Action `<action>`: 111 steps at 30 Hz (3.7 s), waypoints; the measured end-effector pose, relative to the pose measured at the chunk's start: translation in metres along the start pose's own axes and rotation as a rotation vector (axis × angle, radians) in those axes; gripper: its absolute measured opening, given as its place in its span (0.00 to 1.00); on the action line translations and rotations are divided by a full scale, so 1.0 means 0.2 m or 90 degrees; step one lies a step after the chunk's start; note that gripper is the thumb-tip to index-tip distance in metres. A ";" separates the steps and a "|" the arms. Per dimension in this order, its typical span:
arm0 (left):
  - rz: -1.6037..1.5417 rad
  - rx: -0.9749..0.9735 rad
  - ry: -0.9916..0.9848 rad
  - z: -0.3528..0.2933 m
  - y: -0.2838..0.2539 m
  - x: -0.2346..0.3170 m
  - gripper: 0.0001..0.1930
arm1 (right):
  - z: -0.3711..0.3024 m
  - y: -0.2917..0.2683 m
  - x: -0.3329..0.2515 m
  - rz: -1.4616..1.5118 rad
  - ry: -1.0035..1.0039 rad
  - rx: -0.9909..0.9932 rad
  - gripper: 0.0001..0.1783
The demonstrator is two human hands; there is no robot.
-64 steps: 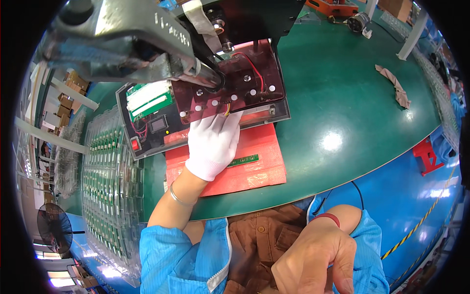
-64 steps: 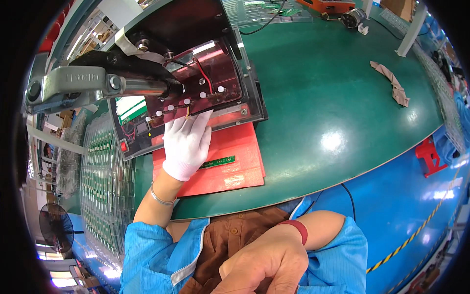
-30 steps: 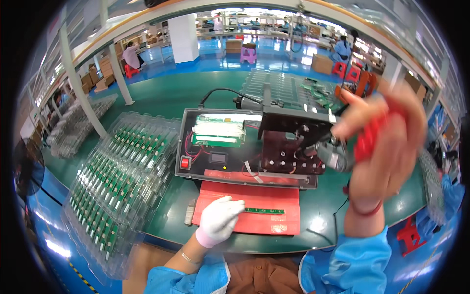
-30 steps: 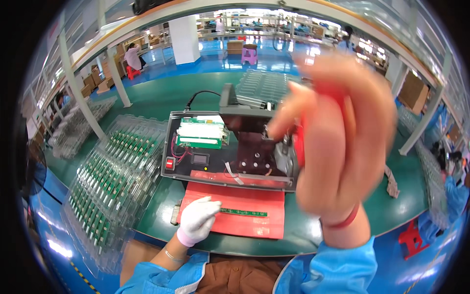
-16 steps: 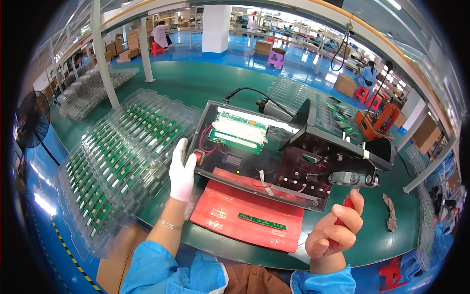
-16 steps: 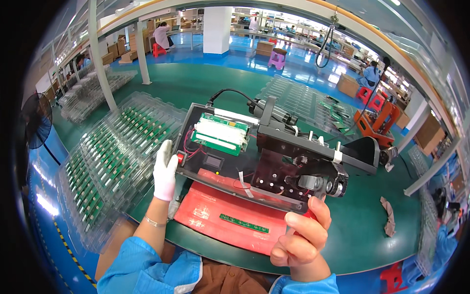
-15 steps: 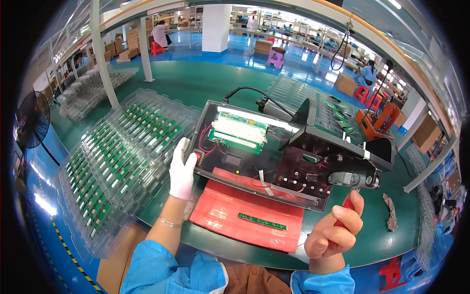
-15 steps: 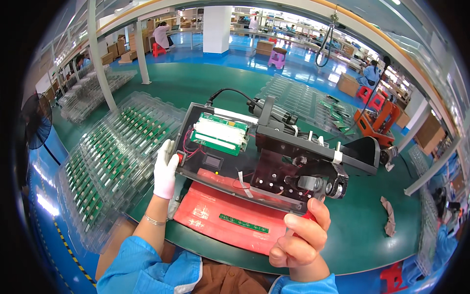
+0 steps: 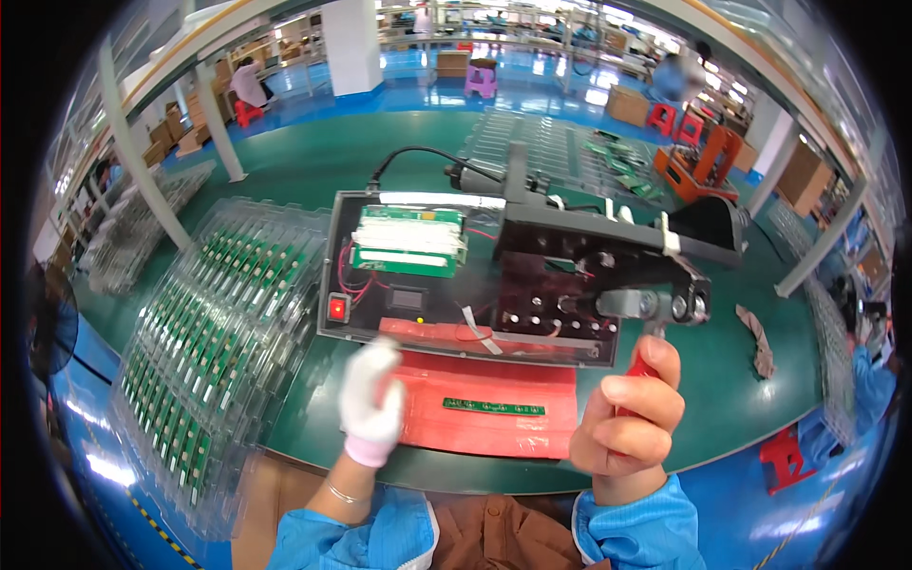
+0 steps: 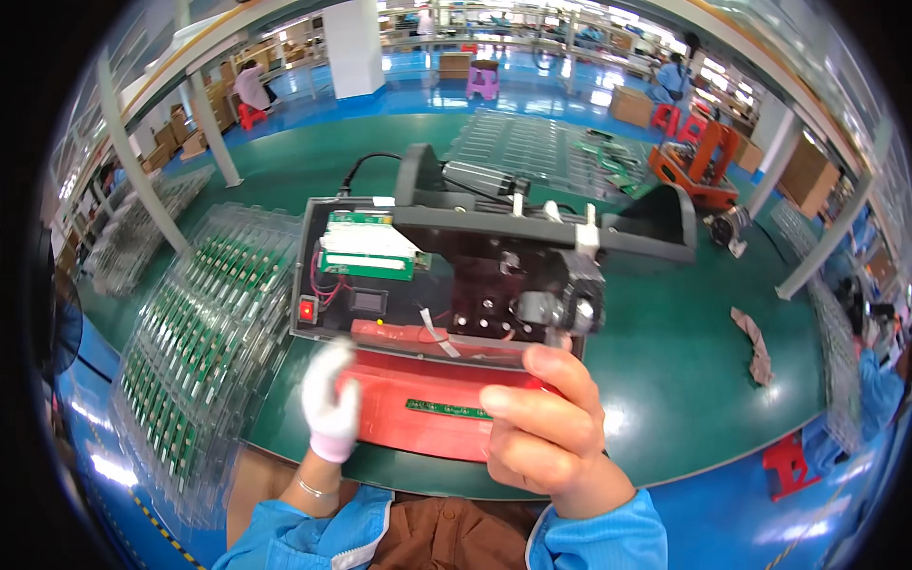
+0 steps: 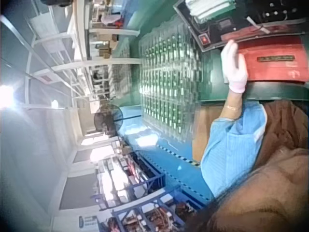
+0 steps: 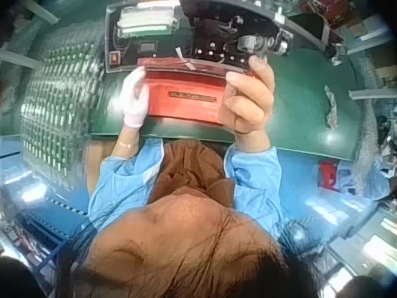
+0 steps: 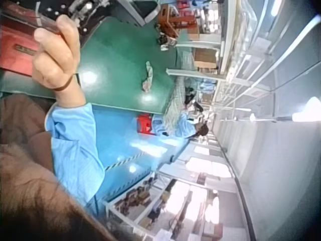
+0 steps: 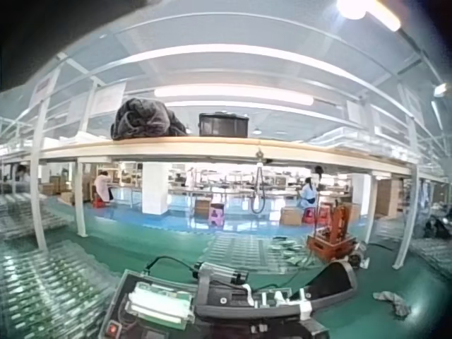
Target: Assembling small electronic components using a manual press-fit tool and testing jig on a production line.
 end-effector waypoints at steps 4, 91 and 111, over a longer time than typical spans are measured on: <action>0.039 -0.264 0.120 0.02 0.26 0.20 0.16 | 0.02 0.04 -0.02 0.024 0.022 0.016 0.12; 0.046 -0.302 0.097 -0.12 0.36 0.22 0.12 | -0.32 -0.11 -0.25 0.225 -0.099 -0.122 0.15; 0.008 -0.301 0.111 -0.10 0.34 0.21 0.11 | -0.21 -0.08 -0.20 0.200 -0.325 -0.008 0.12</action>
Point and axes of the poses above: each hand's wrist, its own z-axis towards the middle knuckle, its own y-axis out of the palm, x = y × z, the point moved 4 cm from there along z, towards the middle knuckle, and after that the axes turned 5 degrees about y, right-handed, at the moved point
